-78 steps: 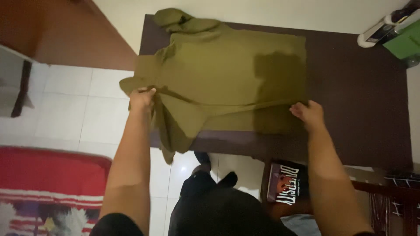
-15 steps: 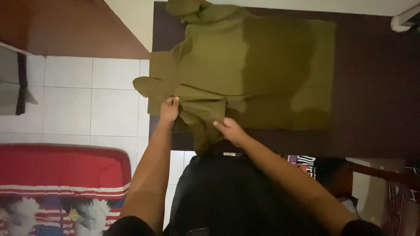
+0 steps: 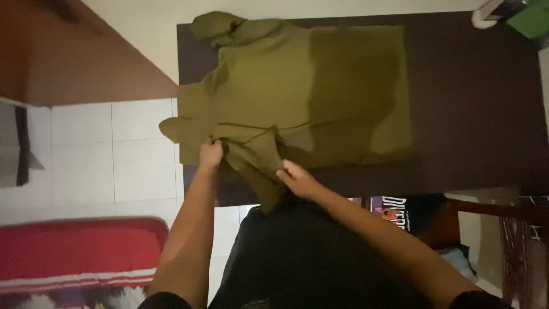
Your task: Folding several pieces of clothing including a t-shirt and a hoodie on a table and placing them in a closet.
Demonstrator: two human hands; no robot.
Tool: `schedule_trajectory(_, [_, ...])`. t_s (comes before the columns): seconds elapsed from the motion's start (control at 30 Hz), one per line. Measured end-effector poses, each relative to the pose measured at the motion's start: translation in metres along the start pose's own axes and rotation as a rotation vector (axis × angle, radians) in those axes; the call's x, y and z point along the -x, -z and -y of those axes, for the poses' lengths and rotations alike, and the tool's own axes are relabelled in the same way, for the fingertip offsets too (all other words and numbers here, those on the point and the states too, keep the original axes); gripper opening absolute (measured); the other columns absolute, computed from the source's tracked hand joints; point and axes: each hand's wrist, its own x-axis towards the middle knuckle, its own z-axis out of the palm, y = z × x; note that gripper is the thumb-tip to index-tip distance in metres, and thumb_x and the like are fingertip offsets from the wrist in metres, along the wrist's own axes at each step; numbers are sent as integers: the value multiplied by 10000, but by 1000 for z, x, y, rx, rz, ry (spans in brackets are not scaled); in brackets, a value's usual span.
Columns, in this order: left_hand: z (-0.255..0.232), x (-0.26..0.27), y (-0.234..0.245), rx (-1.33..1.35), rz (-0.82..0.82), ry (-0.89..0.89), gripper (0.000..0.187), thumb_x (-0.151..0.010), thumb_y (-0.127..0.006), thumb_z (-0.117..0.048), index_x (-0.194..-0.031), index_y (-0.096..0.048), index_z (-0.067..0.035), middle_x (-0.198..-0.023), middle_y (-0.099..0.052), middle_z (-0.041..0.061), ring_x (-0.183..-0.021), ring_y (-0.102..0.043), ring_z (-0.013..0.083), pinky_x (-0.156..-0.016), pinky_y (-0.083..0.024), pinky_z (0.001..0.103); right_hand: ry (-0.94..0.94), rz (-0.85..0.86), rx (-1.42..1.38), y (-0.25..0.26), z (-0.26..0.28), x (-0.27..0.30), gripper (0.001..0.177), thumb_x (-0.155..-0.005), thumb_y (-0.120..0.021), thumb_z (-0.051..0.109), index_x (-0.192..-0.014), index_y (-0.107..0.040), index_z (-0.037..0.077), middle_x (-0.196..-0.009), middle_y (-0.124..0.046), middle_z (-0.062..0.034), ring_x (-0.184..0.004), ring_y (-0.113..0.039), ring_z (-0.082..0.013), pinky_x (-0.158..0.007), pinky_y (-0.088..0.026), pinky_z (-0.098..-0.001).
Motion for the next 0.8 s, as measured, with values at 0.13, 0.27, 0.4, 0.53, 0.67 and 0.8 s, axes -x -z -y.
schedule_trajectory(0.13, [-13, 15, -9, -34, -109, -187, 527, -887, -664, -273, -1242, -584, 108, -1125, -683, 319, -1047, -655, 484, -897, -505, 504, 163, 194, -58, -10, 35, 15, 515, -997, -656, 204, -1419, -452, -11, -1361, -584, -144, -1253, -534, -257, -1061, -427, -417])
schedule_trajectory(0.27, [25, -9, -19, -118, -159, -171, 517, -939, -650, -310, -1258, -613, 96, -1131, -703, 321, -1061, -678, 469, -921, -527, 499, -278, 344, 340, -1, 19, 26, 445, -971, -709, 308, -1280, -632, -3, -1249, -718, -175, -1146, -672, -271, -1019, -524, -403])
schedule_trajectory(0.4, [-15, -4, -10, -328, -245, -148, 459, -1006, -653, -359, -1165, -654, 72, -1081, -687, 295, -1037, -662, 426, -834, -524, 492, -53, 366, 235, 0, 19, 37, 414, -1026, -589, 220, -1384, -548, 15, -1338, -666, -191, -1244, -626, -293, -1070, -474, -401])
schedule_trajectory(0.53, [-180, 82, -2, -591, -255, -568, 374, -944, -711, -404, -1056, -666, -51, -1063, -679, 192, -1034, -643, 387, -893, -521, 512, 65, 269, 200, -10, 29, 39, 479, -987, -586, 162, -1434, -481, 23, -1366, -617, -214, -1271, -585, -354, -1063, -438, -444])
schedule_trajectory(0.67, [-218, 98, -70, -835, 211, -687, 504, -804, -772, -488, -1059, -673, -64, -1097, -681, 180, -1071, -636, 378, -885, -498, 545, 23, 241, 267, -13, 30, 38, 436, -996, -609, 196, -1393, -519, 40, -1318, -647, -235, -1235, -624, -390, -1034, -485, -457])
schedule_trajectory(0.8, [-200, 71, -119, -1115, 270, -783, 327, -817, -683, -239, -1110, -698, -93, -1128, -701, 146, -1063, -662, 328, -891, -527, 508, -79, 207, 454, -7, 32, 39, 359, -992, -637, 300, -1172, -590, -6, -1107, -679, -273, -1057, -656, -446, -894, -523, -492])
